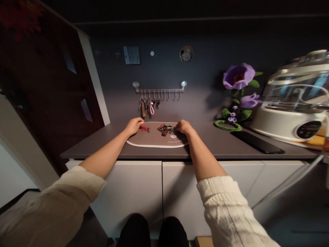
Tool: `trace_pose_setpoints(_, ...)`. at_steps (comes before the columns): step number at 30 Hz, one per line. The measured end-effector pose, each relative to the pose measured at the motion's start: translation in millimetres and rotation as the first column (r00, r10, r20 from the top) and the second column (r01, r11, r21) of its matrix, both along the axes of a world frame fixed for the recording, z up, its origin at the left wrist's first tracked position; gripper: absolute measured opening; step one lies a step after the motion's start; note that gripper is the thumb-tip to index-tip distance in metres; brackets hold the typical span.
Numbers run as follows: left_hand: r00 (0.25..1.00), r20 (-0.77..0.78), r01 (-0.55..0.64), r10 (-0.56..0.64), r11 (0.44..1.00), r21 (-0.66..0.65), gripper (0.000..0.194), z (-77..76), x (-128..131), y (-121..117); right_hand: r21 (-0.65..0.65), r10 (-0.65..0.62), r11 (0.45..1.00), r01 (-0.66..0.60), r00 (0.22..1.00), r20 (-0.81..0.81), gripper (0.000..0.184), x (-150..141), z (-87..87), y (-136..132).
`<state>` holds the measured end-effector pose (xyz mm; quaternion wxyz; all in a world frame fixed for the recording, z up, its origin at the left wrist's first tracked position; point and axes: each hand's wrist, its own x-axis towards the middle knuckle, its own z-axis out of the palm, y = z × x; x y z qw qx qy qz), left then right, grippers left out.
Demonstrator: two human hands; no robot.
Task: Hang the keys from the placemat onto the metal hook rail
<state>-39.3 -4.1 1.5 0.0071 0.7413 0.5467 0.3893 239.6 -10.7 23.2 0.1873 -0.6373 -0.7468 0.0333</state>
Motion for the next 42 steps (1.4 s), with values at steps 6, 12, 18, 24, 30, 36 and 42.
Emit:
trace_pose_setpoints(6,1.000,-0.023,0.020,-0.020,1.000,0.012,0.017,0.8,0.6,-0.8,-0.070,-0.056,0.996,0.050,0.995,-0.082,0.031,0.9,0.5,0.0)
trace_pose_setpoints(12,0.999,-0.051,0.015,-0.015,1.000,0.007,0.017,1.1,1.5,-1.6,-0.135,-0.051,0.990,0.040,0.996,-0.077,0.026,1.3,5.6,-2.5)
trace_pose_setpoints(18,0.997,-0.078,0.018,-0.017,1.000,0.009,0.018,-0.2,0.7,0.7,-0.182,-0.016,0.983,0.006,0.998,-0.055,0.023,2.8,6.4,2.4)
trace_pose_setpoints(24,0.995,-0.099,0.032,-0.029,0.999,0.028,0.018,1.1,1.6,-0.6,-0.145,0.028,0.989,-0.040,0.996,-0.080,0.018,8.6,1.2,12.7)
trace_pose_setpoints(30,0.994,-0.102,0.039,-0.037,0.999,0.022,0.019,3.3,4.3,-3.6,-0.143,0.019,0.986,-0.085,0.910,-0.413,0.002,6.7,-5.8,12.9)
trace_pose_setpoints(36,0.987,-0.136,0.093,-0.086,0.995,0.047,0.019,6.3,10.5,-9.7,-0.076,0.083,0.975,-0.207,0.666,-0.741,0.016,1.0,0.7,2.7)
trace_pose_setpoints(42,0.972,-0.203,0.153,-0.120,0.977,0.152,0.018,10.4,25.2,-18.6,0.049,0.157,0.940,-0.339,0.298,-0.942,0.018,-9.5,11.9,-6.2)
